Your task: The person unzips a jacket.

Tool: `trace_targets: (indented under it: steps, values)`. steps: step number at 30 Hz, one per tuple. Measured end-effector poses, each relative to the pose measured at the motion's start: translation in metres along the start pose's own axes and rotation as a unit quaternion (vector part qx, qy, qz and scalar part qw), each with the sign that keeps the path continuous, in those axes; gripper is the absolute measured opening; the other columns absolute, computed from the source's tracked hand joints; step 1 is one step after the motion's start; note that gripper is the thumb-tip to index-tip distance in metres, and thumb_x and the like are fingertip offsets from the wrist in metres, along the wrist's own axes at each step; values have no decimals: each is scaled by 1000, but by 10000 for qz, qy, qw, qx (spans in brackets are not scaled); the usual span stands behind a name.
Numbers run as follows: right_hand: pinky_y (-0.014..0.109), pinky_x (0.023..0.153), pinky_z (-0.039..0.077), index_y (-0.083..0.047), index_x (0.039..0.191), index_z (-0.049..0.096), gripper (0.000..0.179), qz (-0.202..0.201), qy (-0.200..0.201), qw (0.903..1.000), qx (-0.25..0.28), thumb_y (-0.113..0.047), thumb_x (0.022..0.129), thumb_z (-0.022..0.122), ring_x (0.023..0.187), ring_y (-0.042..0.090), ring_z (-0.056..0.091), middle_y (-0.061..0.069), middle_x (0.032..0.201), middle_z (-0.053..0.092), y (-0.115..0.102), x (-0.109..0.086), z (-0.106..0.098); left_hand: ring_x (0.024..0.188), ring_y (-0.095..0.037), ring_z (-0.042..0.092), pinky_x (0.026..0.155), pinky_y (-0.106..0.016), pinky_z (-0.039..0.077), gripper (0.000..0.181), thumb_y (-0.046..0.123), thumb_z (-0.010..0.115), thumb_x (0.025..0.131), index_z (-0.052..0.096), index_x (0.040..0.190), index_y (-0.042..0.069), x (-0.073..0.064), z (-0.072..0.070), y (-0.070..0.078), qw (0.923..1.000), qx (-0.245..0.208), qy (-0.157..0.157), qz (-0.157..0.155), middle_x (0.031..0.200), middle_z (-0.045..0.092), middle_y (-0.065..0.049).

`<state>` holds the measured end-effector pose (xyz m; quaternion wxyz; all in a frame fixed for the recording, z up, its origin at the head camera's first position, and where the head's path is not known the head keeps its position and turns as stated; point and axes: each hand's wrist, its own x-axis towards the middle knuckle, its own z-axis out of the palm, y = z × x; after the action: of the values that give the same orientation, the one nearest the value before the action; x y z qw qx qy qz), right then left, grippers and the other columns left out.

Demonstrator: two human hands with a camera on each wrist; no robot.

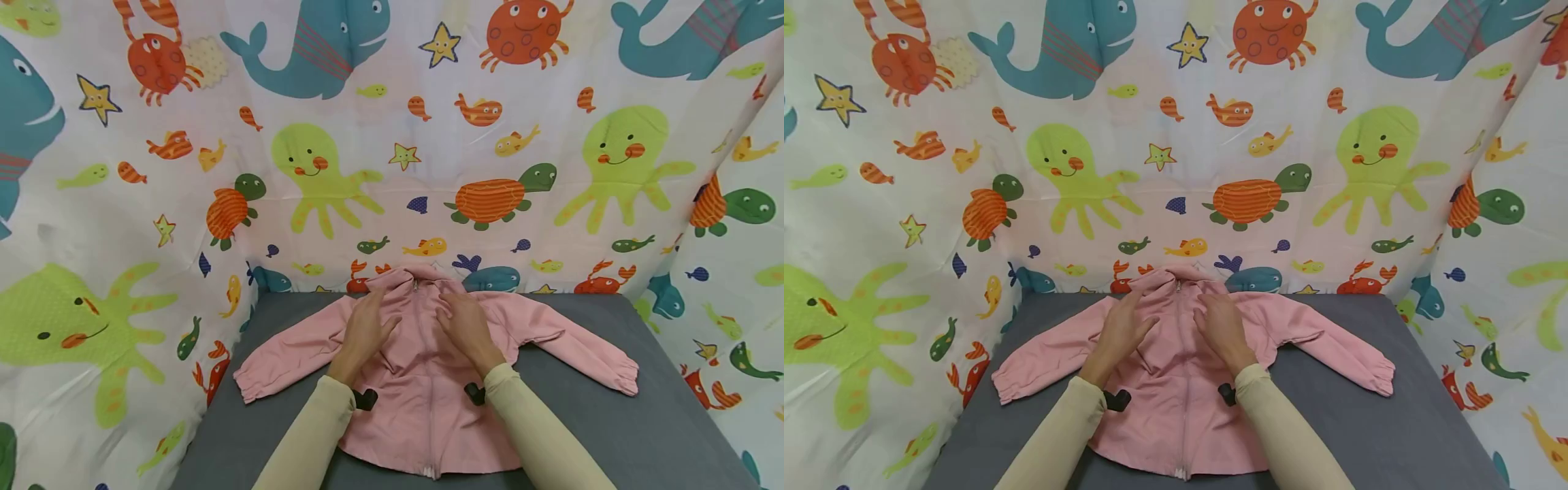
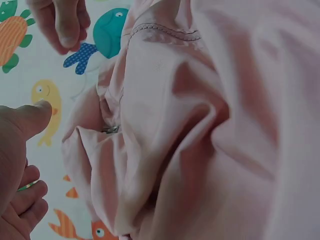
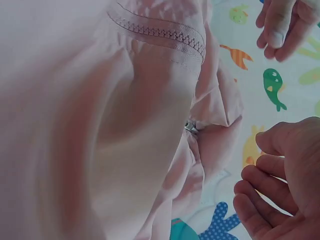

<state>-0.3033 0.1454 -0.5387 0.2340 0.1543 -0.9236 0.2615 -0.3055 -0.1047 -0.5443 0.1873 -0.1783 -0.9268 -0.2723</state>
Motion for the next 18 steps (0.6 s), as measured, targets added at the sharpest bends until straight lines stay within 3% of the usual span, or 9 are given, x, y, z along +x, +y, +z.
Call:
trace_targets:
  steps: [5, 12, 18]
  values:
    - [58, 98, 60, 3, 125, 80, 34, -116, 98, 9998, 104, -11, 94, 79, 114, 44, 76, 22, 123, 80, 2, 12, 11, 129, -42, 70, 111, -56, 55, 70, 24, 90, 92, 60, 151, 0, 17, 12, 0, 9998, -28, 71, 206, 143, 70, -22]
    - [54, 99, 60, 3, 119, 81, 28, -10, 34, 9999, 129, -8, 93, 79, 112, 41, 77, 21, 116, 82, 7, 24, 28, 128, -39, 71, 110, -54, 56, 63, 17, 88, 93, 64, 150, 2, 33, 30, -5, 9995, -188, -73, 222, 142, 72, -17]
    - [55, 98, 60, 2, 119, 81, 27, 83, -13, 9998, 173, -8, 93, 79, 107, 42, 76, 20, 113, 82, 7, 33, 39, 129, -37, 70, 113, -52, 54, 48, 9, 85, 94, 70, 139, 0, 44, 45, -9, 9979, -258, -52, 595, 134, 75, -19]
